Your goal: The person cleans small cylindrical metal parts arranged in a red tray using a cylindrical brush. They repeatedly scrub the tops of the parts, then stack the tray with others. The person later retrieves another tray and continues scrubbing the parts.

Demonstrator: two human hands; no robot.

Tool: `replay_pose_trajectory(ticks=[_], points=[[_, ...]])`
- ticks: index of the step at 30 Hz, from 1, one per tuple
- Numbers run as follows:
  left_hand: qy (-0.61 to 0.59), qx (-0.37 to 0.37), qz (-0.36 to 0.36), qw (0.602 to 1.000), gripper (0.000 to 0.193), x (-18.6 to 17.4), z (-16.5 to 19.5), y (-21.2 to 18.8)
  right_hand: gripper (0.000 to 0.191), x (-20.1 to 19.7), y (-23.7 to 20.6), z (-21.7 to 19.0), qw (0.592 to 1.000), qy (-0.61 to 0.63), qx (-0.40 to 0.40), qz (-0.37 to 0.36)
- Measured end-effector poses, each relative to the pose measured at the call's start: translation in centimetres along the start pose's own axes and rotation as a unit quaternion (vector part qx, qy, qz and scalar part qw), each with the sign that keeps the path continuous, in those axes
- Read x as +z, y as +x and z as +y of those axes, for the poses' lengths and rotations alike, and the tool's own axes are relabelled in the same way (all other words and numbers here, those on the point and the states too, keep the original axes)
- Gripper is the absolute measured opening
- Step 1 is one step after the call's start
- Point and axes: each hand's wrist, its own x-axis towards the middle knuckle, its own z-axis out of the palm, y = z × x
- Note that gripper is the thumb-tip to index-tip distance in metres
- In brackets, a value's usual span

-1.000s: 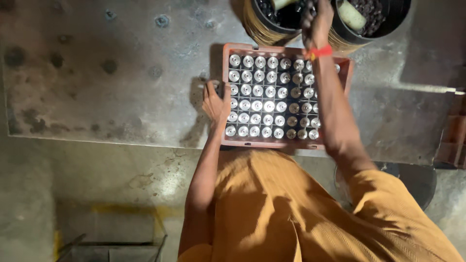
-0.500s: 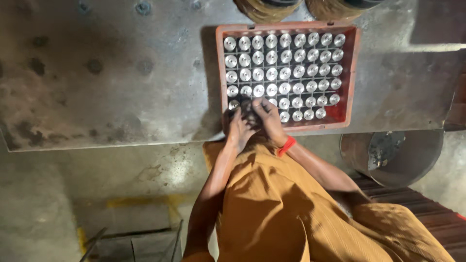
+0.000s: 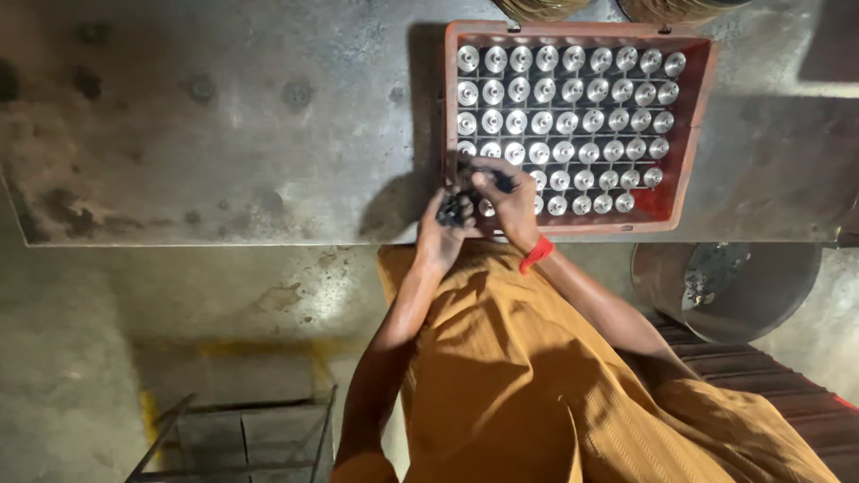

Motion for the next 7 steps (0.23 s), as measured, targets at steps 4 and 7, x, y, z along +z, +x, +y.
replay_pose_trajectory(ticks=[4, 7], points=[[0.031, 0.035, -0.024, 0.999, 0.024, -0.9, 2.6, -1.2, 0.022, -1.6, 0.4, 2.8, 0.991, 0.023, 0.122, -0.052], [0.074, 0.077, -0.008, 0.994, 0.026, -1.3, 2.9, -1.2, 0.018, -2.8, -0.3, 4.7, 0.983, -0.126, -0.006, -0.133]])
